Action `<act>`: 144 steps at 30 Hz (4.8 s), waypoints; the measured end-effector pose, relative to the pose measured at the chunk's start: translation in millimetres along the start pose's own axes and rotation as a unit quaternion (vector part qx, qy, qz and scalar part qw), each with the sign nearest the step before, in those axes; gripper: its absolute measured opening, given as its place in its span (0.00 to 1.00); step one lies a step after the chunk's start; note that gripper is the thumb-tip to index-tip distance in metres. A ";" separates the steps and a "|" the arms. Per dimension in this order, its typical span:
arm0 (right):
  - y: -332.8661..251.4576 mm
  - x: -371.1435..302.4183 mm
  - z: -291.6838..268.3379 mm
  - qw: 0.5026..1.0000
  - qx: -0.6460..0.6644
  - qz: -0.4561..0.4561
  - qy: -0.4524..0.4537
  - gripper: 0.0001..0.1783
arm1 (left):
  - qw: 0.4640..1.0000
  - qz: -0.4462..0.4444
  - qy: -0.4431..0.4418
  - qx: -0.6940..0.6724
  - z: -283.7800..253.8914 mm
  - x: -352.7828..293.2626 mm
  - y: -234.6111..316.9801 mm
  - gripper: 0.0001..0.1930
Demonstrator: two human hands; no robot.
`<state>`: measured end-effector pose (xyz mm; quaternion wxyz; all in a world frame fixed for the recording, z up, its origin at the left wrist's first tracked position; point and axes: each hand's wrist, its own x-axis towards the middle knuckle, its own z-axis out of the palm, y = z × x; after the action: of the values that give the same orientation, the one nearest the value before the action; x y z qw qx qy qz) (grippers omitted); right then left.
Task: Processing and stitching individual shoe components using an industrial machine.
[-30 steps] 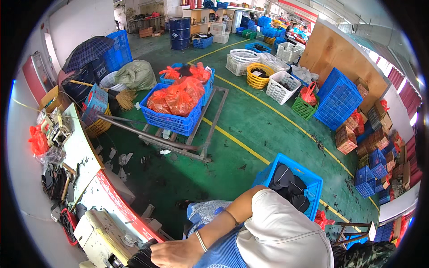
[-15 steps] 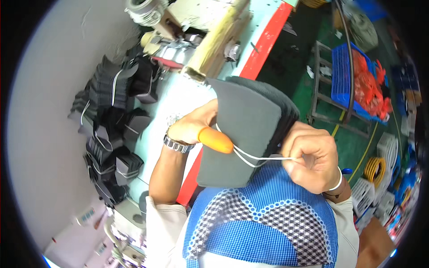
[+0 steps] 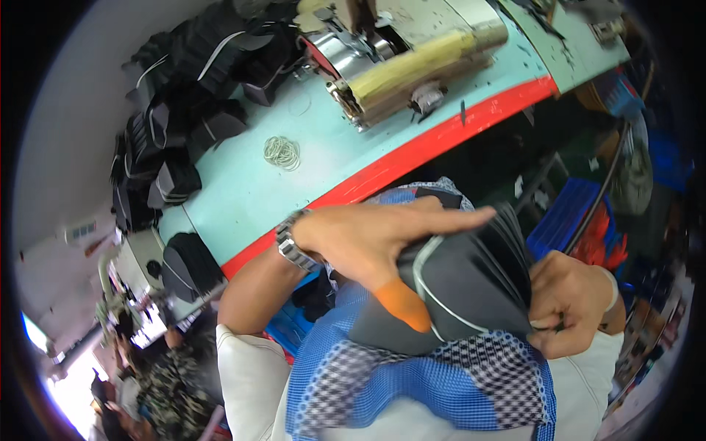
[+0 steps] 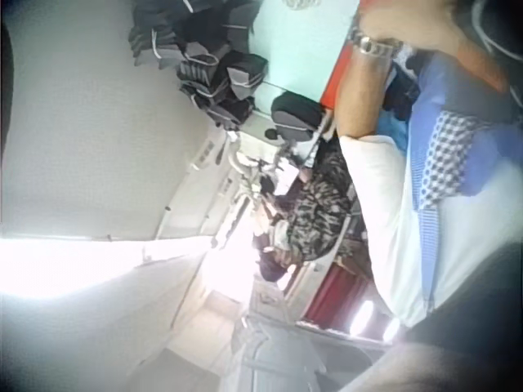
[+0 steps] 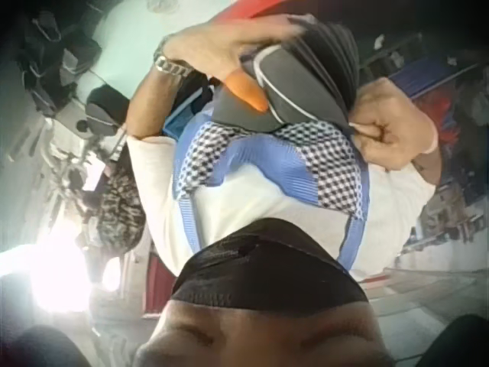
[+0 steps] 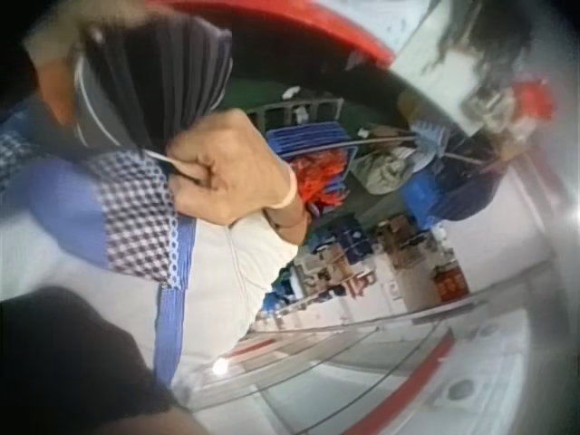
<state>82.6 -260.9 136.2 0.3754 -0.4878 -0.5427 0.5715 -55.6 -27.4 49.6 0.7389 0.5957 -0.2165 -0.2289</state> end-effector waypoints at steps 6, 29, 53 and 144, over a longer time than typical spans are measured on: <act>-15.3 -15.4 -74.2 0.986 -0.123 -0.105 -0.031 0.19 | 0.983 -0.143 0.010 0.113 10.2 48.4 28.8 0.62; 133.0 193.5 81.7 0.969 0.124 0.068 0.202 0.26 | 0.664 0.330 0.507 -0.441 135.6 -187.4 -149.9 0.22; 244.2 304.2 158.4 0.888 0.277 0.203 0.307 0.20 | 0.510 -0.339 0.766 0.194 25.6 -252.4 -186.4 0.16; 217.9 344.6 194.2 0.964 -0.131 0.141 0.182 0.31 | 0.561 -0.189 0.781 -0.198 53.0 -300.2 -176.3 0.16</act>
<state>-166.4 -8.1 -143.1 0.3157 -0.7002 -0.4612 0.4441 -341.8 77.5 -126.7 0.6584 0.4080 0.6135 0.1541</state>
